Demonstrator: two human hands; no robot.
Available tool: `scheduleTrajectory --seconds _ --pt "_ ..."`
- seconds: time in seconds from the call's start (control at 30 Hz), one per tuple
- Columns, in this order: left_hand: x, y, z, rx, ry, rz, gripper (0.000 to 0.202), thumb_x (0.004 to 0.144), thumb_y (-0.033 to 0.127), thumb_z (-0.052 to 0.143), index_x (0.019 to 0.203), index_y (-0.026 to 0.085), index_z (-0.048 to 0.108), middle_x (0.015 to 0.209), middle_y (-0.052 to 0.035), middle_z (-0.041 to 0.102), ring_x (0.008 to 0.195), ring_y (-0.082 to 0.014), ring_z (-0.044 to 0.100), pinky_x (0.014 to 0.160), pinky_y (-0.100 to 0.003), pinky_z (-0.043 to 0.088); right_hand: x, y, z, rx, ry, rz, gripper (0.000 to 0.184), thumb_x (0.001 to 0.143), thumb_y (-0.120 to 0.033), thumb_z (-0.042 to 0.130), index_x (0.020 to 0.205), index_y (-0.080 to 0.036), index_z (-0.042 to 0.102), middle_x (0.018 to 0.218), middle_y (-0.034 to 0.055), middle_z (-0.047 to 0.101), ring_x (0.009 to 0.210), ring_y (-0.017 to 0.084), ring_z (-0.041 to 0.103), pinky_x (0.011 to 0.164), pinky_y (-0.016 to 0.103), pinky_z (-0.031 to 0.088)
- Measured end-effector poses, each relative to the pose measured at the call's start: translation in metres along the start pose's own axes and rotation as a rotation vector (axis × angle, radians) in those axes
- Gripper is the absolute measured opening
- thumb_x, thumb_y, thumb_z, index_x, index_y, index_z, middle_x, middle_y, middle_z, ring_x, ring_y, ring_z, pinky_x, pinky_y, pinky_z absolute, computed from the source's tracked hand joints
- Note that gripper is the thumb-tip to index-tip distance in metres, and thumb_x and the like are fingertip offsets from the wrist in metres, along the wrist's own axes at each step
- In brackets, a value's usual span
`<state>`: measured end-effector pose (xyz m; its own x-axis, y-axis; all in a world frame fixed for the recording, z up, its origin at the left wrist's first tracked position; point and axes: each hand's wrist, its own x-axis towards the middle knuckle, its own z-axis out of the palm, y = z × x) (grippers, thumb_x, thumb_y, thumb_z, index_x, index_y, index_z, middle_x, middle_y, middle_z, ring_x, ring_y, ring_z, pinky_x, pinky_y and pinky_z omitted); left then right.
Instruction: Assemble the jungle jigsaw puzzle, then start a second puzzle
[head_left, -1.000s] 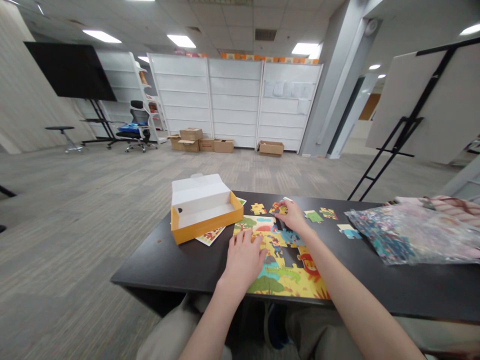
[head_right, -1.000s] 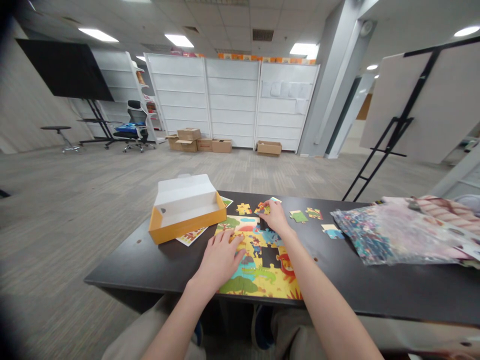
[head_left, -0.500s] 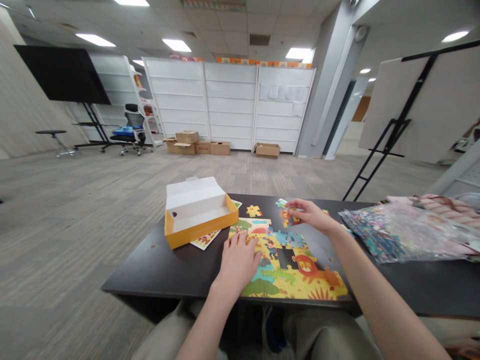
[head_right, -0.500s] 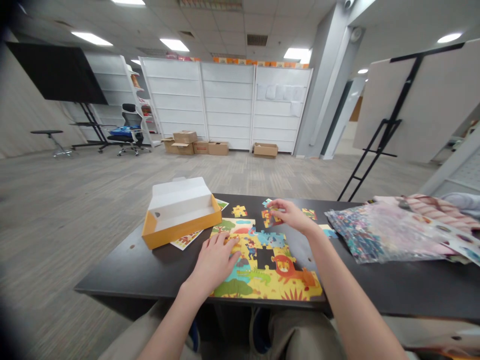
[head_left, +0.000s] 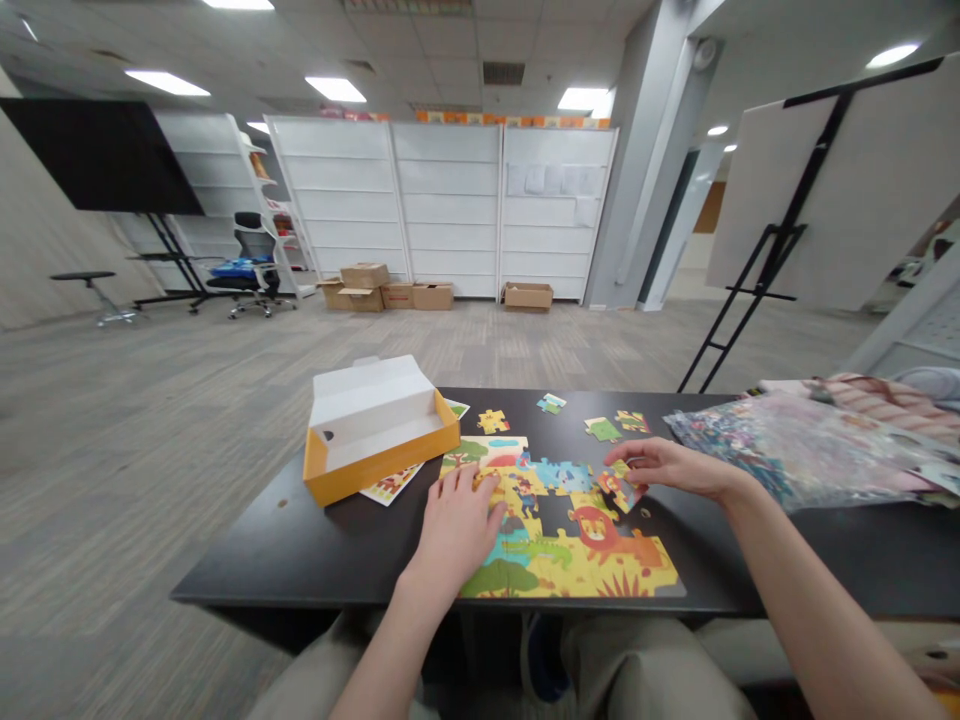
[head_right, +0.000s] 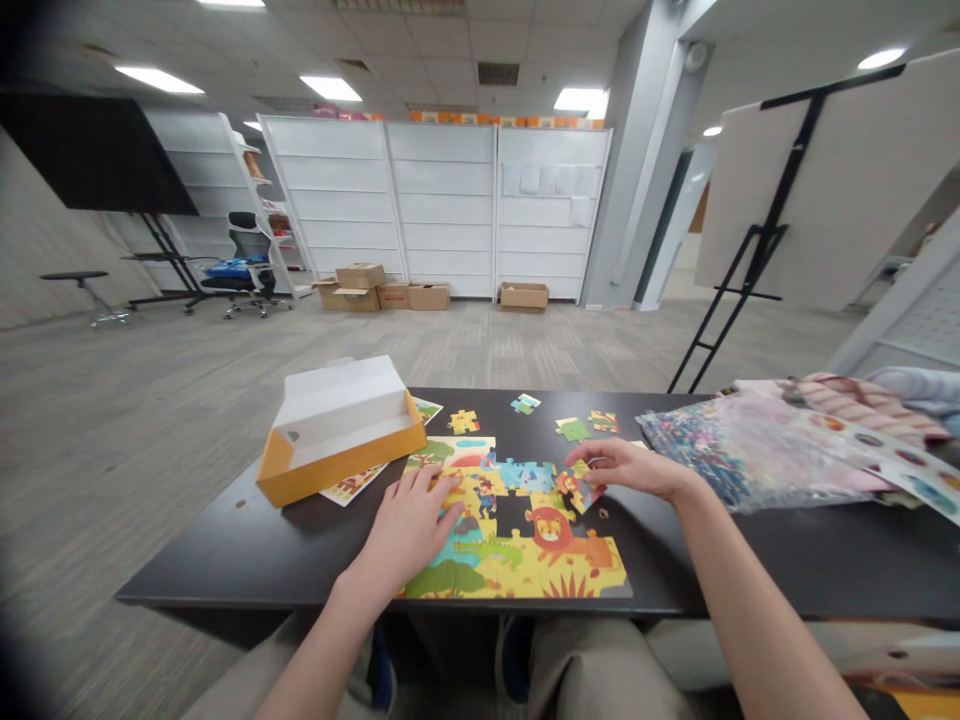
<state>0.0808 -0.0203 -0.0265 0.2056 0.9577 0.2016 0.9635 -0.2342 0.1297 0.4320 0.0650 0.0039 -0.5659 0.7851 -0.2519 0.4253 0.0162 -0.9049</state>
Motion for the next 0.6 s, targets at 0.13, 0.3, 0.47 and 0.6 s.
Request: scheduleTrajectory --seconds 0.13,0.3,0.47,0.6 --pt "-0.001 -0.001 0.002 0.016 0.006 0.008 0.034 0.098 0.038 0.05 0.127 0.027 0.063 0.139 -0.0093 0.058 0.128 -0.0294 0.05 0.102 -0.046 0.042 -0.014 -0.01 0.003 -0.06 0.005 -0.04 0.054 0.079 -0.047 0.076 0.121 -0.019 0.059 0.09 0.0018 0.063 0.08 0.016 0.062 0.069 0.027 0.052" --pt "-0.001 0.0 0.002 0.034 0.002 0.012 0.035 0.099 0.036 0.048 0.128 0.025 0.063 0.139 -0.01 0.058 0.126 -0.0298 0.051 0.101 -0.046 0.042 -0.014 -0.02 0.01 -0.139 -0.014 0.031 0.044 0.07 -0.044 0.081 0.1 -0.017 0.062 0.082 0.0008 0.064 0.073 0.015 0.063 0.063 0.026 0.051" --pt "-0.003 0.0 0.0 0.018 0.01 0.025 0.036 0.099 0.038 0.048 0.13 0.026 0.062 0.141 -0.0103 0.056 0.129 -0.03 0.05 0.102 -0.045 0.042 -0.011 -0.018 0.023 -0.171 -0.046 0.083 0.039 0.068 -0.043 0.08 0.095 -0.018 0.067 0.076 0.0011 0.068 0.069 0.017 0.065 0.062 0.028 0.052" --pt "-0.004 -0.001 -0.002 0.002 0.001 0.028 0.036 0.098 0.038 0.048 0.13 0.027 0.062 0.141 -0.0108 0.055 0.128 -0.0304 0.05 0.103 -0.045 0.042 -0.012 -0.019 0.031 -0.326 0.022 0.03 0.034 0.07 -0.042 0.077 0.094 -0.018 0.072 0.082 0.0034 0.073 0.074 0.019 0.066 0.067 0.029 0.052"
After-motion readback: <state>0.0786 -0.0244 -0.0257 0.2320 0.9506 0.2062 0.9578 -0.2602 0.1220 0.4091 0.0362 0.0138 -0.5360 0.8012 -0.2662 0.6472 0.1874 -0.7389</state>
